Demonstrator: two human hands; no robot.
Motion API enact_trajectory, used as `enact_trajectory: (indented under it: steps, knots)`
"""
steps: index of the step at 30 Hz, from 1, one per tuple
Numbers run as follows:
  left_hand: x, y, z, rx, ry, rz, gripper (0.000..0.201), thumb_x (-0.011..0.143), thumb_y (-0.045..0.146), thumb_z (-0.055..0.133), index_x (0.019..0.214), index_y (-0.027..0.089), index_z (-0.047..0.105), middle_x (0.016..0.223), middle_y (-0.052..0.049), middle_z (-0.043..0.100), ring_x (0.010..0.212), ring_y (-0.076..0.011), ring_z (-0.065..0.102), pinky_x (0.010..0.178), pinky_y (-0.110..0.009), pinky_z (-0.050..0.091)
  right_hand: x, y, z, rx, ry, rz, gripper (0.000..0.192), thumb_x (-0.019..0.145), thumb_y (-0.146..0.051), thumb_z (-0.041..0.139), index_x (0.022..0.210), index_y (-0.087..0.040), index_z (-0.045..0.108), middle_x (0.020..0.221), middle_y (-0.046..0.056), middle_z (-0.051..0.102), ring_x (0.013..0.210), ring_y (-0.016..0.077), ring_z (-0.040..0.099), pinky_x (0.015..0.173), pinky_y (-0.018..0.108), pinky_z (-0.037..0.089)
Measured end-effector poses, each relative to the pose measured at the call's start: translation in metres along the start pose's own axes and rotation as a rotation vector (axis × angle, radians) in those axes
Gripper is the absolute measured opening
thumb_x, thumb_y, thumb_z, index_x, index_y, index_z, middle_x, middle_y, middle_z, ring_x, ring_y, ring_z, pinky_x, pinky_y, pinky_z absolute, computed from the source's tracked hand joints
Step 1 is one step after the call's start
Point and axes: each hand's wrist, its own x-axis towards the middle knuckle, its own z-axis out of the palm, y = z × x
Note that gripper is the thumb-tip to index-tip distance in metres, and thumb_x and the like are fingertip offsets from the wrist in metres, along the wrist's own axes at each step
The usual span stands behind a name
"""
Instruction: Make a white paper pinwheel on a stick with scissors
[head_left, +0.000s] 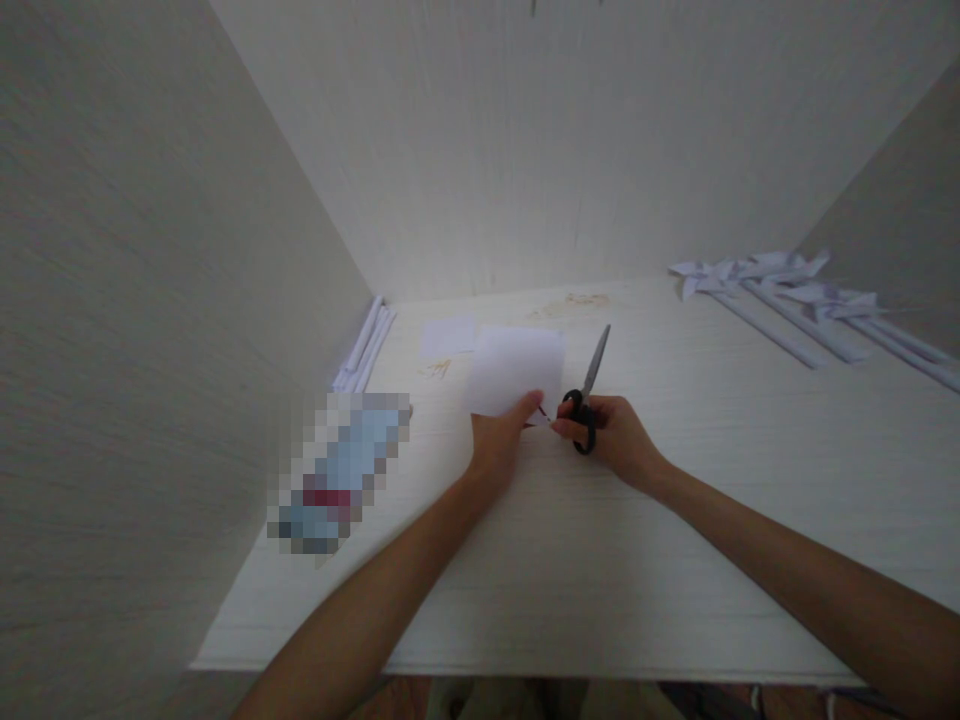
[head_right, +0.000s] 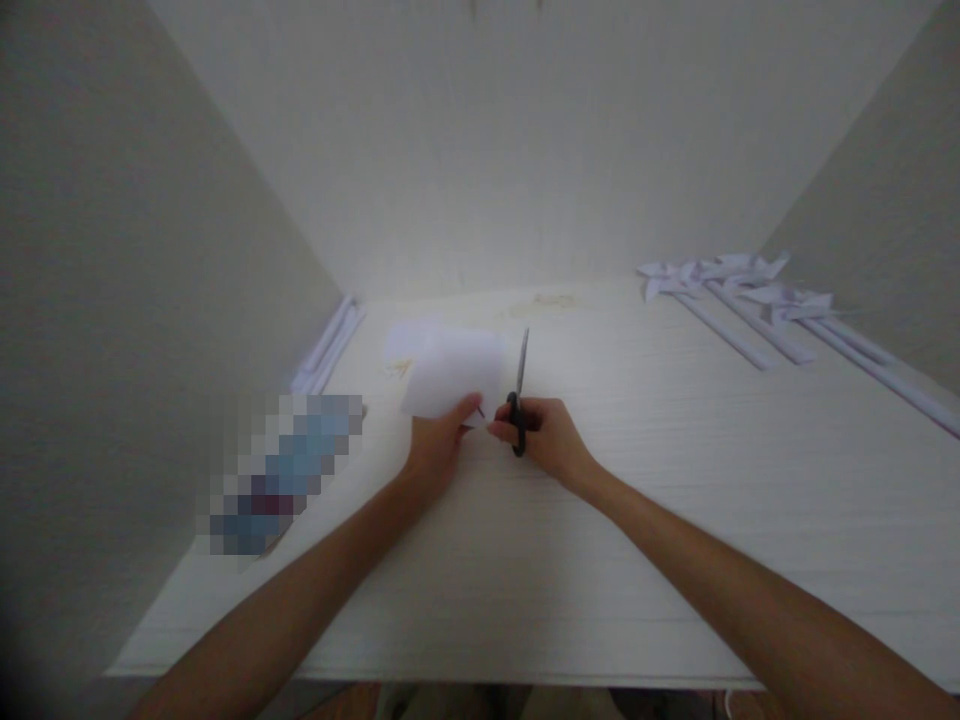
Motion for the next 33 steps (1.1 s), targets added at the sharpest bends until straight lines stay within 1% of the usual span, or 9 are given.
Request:
enact_trajectory:
  steps: [8, 16, 18, 21, 24, 26, 28, 30, 33]
  knots:
    - [-0.002, 0.002, 0.000, 0.030, 0.003, -0.007, 0.039, 0.052, 0.029, 0.072, 0.087, 0.014, 0.062, 0.091, -0.009, 0.065, 0.081, -0.0215, 0.061, 0.071, -0.033, 0.049, -0.001, -0.003, 0.001, -0.048, 0.010, -0.004, 0.030, 0.058, -0.042, 0.065, 0.062, -0.014, 0.056, 0.053, -0.002, 0.051, 0.048, 0.0089, 0.043, 0.045, 0.023, 0.033]
    - [-0.003, 0.002, 0.002, 0.049, 0.008, 0.013, 0.033, 0.053, 0.027, 0.071, 0.082, 0.015, 0.063, 0.085, -0.006, 0.066, 0.077, -0.0191, 0.061, 0.068, -0.031, 0.050, 0.001, 0.003, 0.000, -0.078, 0.016, -0.052, 0.031, 0.064, -0.044, 0.061, 0.059, -0.015, 0.054, 0.050, -0.003, 0.049, 0.046, 0.0082, 0.040, 0.043, 0.022, 0.030]
    - [-0.004, 0.003, 0.002, 0.065, -0.031, 0.008, 0.027, 0.054, 0.026, 0.070, 0.078, 0.015, 0.063, 0.080, -0.005, 0.066, 0.072, -0.0177, 0.062, 0.065, -0.030, 0.050, 0.001, 0.005, 0.000, -0.085, 0.021, -0.058, 0.030, 0.065, -0.044, 0.060, 0.059, -0.015, 0.054, 0.050, -0.003, 0.048, 0.046, 0.0081, 0.040, 0.043, 0.022, 0.029]
    - [-0.007, 0.006, 0.003, 0.082, -0.129, -0.014, 0.017, 0.058, 0.025, 0.067, 0.071, 0.015, 0.063, 0.071, -0.003, 0.065, 0.064, -0.0157, 0.061, 0.058, -0.028, 0.050, 0.001, 0.006, -0.001, -0.096, 0.016, -0.063, 0.029, 0.067, -0.043, 0.059, 0.059, -0.015, 0.054, 0.050, -0.003, 0.047, 0.046, 0.0080, 0.039, 0.044, 0.022, 0.029]
    - [-0.007, 0.008, 0.004, 0.101, -0.162, -0.027, 0.011, 0.060, 0.024, 0.065, 0.065, 0.015, 0.062, 0.066, -0.002, 0.064, 0.061, -0.0148, 0.060, 0.054, -0.026, 0.050, 0.002, 0.005, -0.002, -0.105, 0.027, -0.071, 0.031, 0.066, -0.044, 0.059, 0.058, -0.015, 0.054, 0.050, -0.003, 0.047, 0.047, 0.0084, 0.039, 0.045, 0.023, 0.030]
    - [-0.004, 0.007, 0.002, 0.107, -0.145, -0.019, 0.011, 0.061, 0.026, 0.063, 0.061, 0.015, 0.060, 0.063, -0.002, 0.062, 0.060, -0.0141, 0.059, 0.053, -0.025, 0.049, 0.003, 0.005, -0.003, -0.093, 0.032, -0.060, 0.032, 0.065, -0.046, 0.059, 0.059, -0.015, 0.054, 0.052, -0.002, 0.048, 0.048, 0.0086, 0.040, 0.046, 0.023, 0.030]
    - [0.002, 0.005, -0.001, 0.087, -0.087, 0.001, 0.012, 0.062, 0.027, 0.063, 0.062, 0.016, 0.060, 0.064, -0.001, 0.061, 0.060, -0.0135, 0.058, 0.053, -0.025, 0.049, 0.004, 0.004, -0.004, -0.048, 0.000, -0.023, 0.035, 0.066, -0.049, 0.057, 0.061, -0.014, 0.055, 0.054, -0.001, 0.050, 0.047, 0.0081, 0.039, 0.044, 0.022, 0.028]
    - [0.010, 0.003, -0.006, 0.043, 0.000, 0.015, 0.014, 0.061, 0.029, 0.063, 0.068, 0.017, 0.061, 0.070, -0.001, 0.062, 0.062, -0.0135, 0.058, 0.052, -0.024, 0.048, 0.004, 0.003, -0.006, -0.002, -0.077, 0.019, 0.038, 0.068, -0.051, 0.053, 0.064, -0.014, 0.055, 0.054, 0.000, 0.050, 0.045, 0.0077, 0.038, 0.043, 0.022, 0.026]
    - [0.019, 0.002, -0.012, 0.008, 0.056, 0.018, 0.018, 0.062, 0.031, 0.062, 0.071, 0.016, 0.060, 0.073, -0.002, 0.062, 0.062, -0.0136, 0.059, 0.052, -0.024, 0.048, 0.001, -0.002, -0.009, -0.061, -0.228, 0.069, 0.041, 0.069, -0.053, 0.051, 0.057, -0.014, 0.054, 0.046, -0.001, 0.047, 0.041, 0.0071, 0.035, 0.040, 0.022, 0.022]
